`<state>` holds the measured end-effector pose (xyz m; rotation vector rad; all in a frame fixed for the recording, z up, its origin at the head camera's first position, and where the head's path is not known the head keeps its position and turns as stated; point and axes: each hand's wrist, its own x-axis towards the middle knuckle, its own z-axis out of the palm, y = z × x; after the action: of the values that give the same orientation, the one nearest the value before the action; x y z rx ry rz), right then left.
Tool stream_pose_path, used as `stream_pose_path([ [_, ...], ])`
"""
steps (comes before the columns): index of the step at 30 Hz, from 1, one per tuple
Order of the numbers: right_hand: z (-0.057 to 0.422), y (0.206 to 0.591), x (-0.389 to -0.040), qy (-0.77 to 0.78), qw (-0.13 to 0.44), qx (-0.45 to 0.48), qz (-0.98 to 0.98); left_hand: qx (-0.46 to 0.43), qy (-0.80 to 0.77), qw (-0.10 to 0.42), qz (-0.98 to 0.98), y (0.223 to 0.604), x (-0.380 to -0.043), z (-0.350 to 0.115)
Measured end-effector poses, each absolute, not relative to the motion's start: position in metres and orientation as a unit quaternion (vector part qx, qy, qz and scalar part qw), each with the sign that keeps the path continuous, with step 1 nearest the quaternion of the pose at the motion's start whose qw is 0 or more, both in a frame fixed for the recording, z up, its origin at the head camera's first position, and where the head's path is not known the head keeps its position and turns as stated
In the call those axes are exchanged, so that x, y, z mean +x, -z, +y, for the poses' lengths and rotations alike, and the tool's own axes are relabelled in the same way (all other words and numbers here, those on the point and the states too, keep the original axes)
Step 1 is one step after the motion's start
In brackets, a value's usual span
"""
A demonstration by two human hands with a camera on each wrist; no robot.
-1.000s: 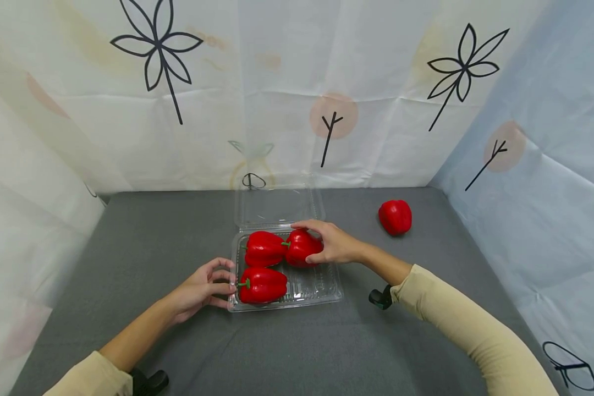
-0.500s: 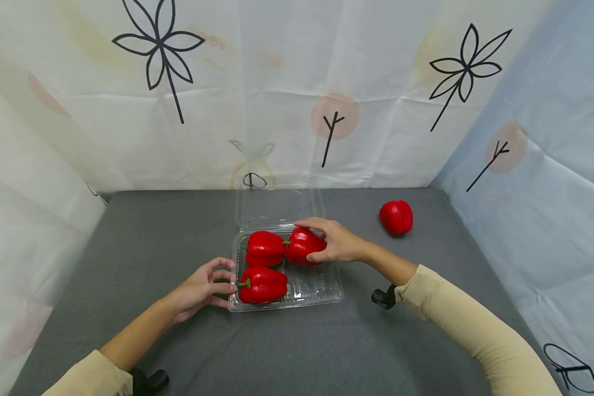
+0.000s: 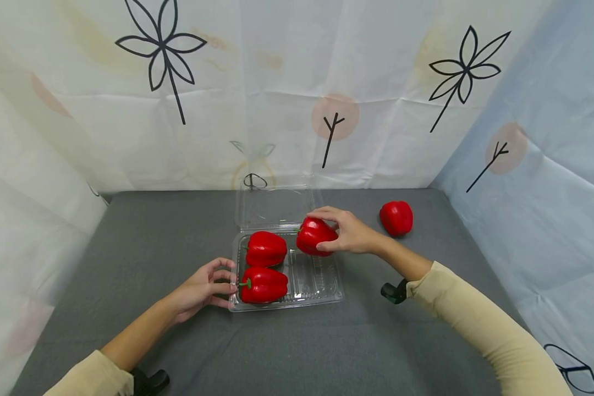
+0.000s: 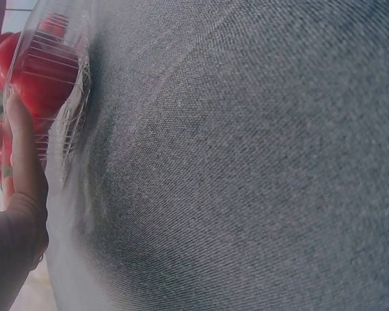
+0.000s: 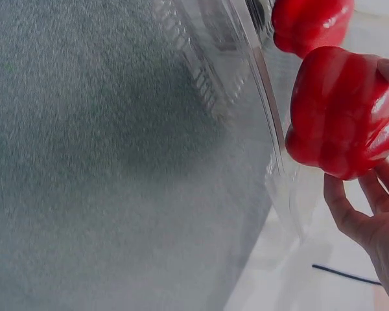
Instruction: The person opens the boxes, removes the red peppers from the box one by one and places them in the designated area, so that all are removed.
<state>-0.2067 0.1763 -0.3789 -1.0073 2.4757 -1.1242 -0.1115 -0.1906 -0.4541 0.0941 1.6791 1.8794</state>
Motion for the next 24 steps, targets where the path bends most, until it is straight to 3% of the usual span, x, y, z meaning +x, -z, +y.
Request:
stream_pose_path([
  [24,0.222,0.391,-0.209,0.406,0.019,-0.246,0.880,0.035,-0.709,0.303,0.636,0.457,-0.112,-0.191],
])
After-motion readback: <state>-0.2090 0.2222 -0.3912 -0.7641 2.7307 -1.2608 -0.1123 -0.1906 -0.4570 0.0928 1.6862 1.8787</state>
